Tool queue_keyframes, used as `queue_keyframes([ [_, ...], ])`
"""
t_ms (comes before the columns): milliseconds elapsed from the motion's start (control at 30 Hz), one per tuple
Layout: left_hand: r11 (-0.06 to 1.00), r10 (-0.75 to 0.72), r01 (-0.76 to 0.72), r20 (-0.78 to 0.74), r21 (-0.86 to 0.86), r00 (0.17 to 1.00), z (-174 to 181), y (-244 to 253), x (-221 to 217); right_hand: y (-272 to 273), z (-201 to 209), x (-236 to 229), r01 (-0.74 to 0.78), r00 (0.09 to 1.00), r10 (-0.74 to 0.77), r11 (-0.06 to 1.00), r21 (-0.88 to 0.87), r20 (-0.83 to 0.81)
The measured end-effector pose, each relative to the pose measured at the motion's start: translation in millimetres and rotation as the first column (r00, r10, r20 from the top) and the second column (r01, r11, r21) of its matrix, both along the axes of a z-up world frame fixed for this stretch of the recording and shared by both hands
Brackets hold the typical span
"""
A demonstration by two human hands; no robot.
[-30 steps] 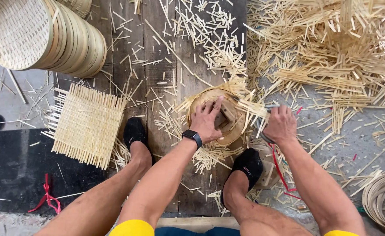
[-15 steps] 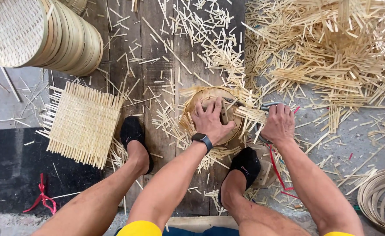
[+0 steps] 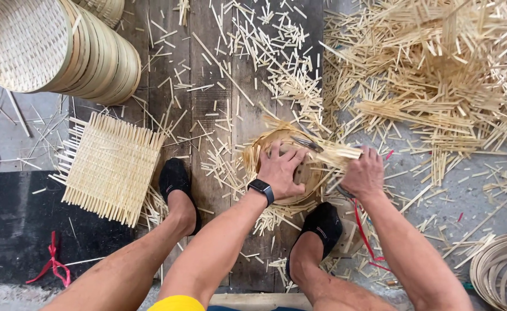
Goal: The recorder is weaving bamboo strips into a circular steamer base and trimming the edges with scissors.
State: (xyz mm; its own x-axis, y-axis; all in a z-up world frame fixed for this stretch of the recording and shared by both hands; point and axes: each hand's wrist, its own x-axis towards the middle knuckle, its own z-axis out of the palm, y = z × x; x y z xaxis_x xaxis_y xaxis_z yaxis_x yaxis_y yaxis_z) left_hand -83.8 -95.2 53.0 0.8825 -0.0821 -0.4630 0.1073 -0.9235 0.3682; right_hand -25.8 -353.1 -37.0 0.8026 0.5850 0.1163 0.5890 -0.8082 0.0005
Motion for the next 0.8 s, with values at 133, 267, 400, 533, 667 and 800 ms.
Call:
queue_keyframes([
  [133,0.995,-0.102,0.101,-0.026,-0.025,0.994,-3.4,10.4,-2.9,-21.6,-23.2,8.9,0.065,0.965,-0.123,0.968,-0.244,-0.232],
  [267,0.97,-0.241,0.24,-0.015,-0.036,0.97,-5.6,18.8,-2.4,-21.0,4.5,14.1,0.036,0.844,-0.202,0.945,-0.324,-0.496],
  [400,0.933,-0.359,0.358,-0.048,-0.017,0.932,-2.2,14.1,2.0,5.6,-21.3,12.1,-0.033,0.998,0.028,0.994,-0.101,-0.053],
  [533,0.899,-0.437,0.437,-0.011,-0.006,0.899,-2.2,18.2,-5.8,4.5,7.3,23.2,0.016,0.884,-0.176,0.937,-0.349,-0.433],
  [667,0.992,-0.123,0.123,0.115,0.012,0.986,12.3,15.6,-16.3,-24.7,-2.2,23.9,0.037,0.782,-0.228,0.946,-0.321,-0.581],
  [800,0.998,0.043,-0.04,0.056,-0.057,0.998,3.0,8.8,-16.8,-27.4,-23.7,12.0,0.045,0.965,-0.092,0.981,-0.19,-0.246],
])
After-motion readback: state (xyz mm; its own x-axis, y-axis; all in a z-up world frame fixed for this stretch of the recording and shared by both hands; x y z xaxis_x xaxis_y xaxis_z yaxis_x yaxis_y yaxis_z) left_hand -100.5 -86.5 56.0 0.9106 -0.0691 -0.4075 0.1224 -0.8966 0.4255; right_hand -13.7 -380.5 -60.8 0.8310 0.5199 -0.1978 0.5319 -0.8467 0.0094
